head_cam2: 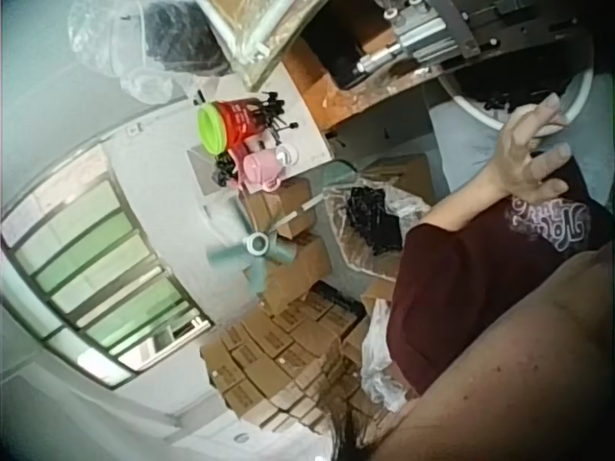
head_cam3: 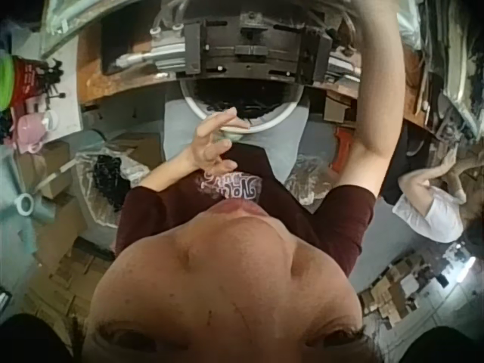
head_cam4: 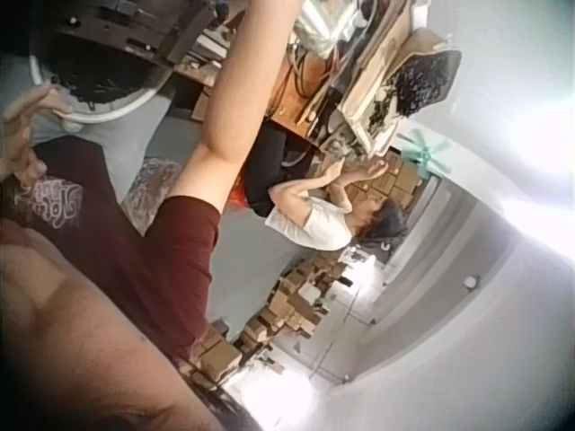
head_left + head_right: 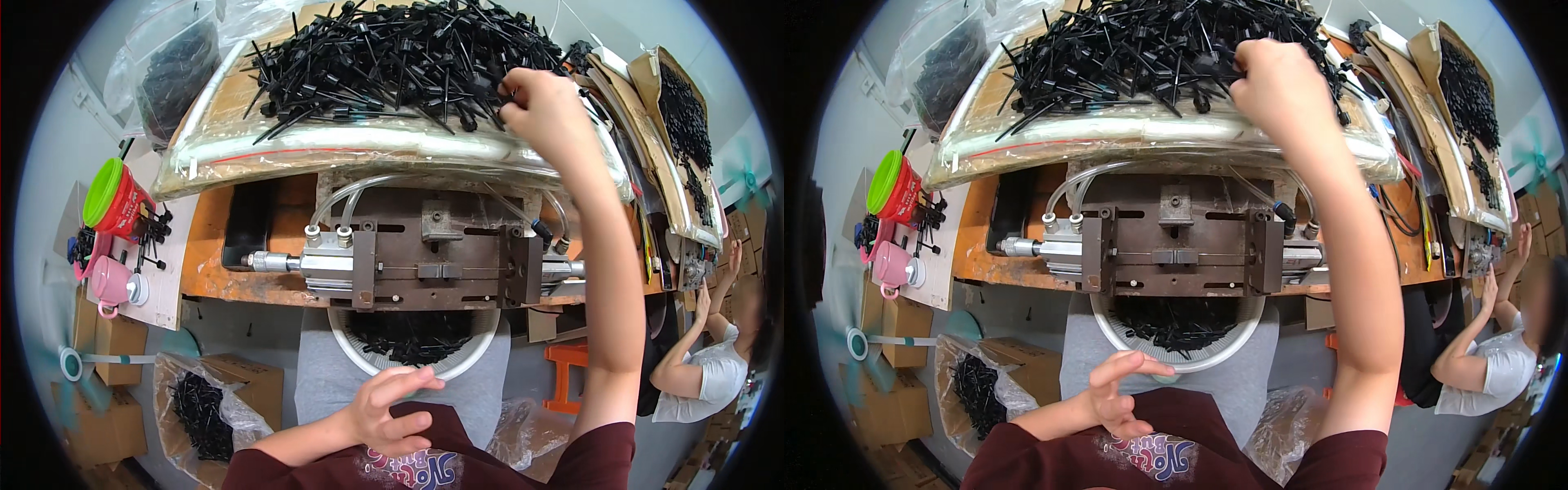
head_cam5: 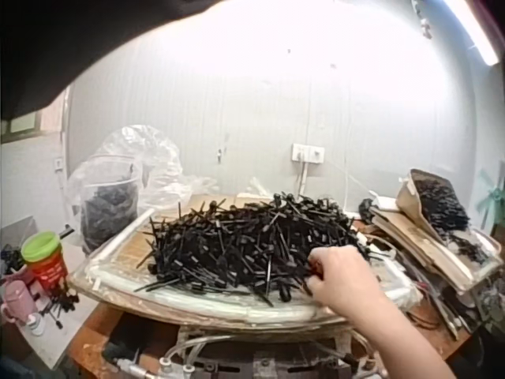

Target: Assemble small black plastic components using a press machine at a workshop bench.

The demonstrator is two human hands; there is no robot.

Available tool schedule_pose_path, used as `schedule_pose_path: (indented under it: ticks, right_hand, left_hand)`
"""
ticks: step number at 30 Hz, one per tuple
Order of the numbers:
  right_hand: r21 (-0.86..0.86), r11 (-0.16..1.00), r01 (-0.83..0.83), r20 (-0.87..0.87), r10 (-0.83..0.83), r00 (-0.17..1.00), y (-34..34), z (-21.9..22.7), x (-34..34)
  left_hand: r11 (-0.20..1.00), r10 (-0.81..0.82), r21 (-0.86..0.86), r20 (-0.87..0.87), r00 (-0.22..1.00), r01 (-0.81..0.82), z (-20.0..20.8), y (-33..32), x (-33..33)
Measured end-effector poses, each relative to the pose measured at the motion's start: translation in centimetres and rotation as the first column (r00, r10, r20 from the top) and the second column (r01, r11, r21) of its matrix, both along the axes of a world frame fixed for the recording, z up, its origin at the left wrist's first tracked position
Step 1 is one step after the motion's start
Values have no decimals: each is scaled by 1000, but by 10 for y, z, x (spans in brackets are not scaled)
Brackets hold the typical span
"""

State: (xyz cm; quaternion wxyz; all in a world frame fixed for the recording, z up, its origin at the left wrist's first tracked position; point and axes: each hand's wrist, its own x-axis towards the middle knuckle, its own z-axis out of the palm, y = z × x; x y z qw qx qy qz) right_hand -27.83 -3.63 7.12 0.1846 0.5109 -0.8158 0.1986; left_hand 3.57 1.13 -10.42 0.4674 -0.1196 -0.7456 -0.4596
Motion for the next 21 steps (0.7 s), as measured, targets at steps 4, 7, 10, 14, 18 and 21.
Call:
schedule_pose_path:
  ticks: [4, 7, 10, 14, 18, 21]
  right_hand:
    - [-175, 978, -115, 410, 179, 894, 33, 25, -15]
    - [-429, 891, -149, 717, 436, 544, 56, 15, 9]
    - [-359, 925, -122, 907, 377, 189, 80, -10, 82]
    - [-360, 931, -62, 921, 344, -180, 97, -60, 131]
    - [-396, 918, 25, 897, 392, -206, 112, -87, 132]
    - [-350, 931, 102, 924, 362, -125, 121, -90, 140]
  left_hand:
    - [996, -17, 91, -69, 997, 23, 13, -9, -9]
    - [955, 236, -216, 130, 963, -205, 44, -23, -11]
    - [904, 401, -210, 117, 909, -372, 69, -33, -22]
    - [923, 380, -153, 216, 900, -353, 75, -37, -26]
    - [956, 276, -187, 289, 917, -228, 67, -35, -29]
    - [965, 253, -149, 338, 906, -214, 62, -30, -30]
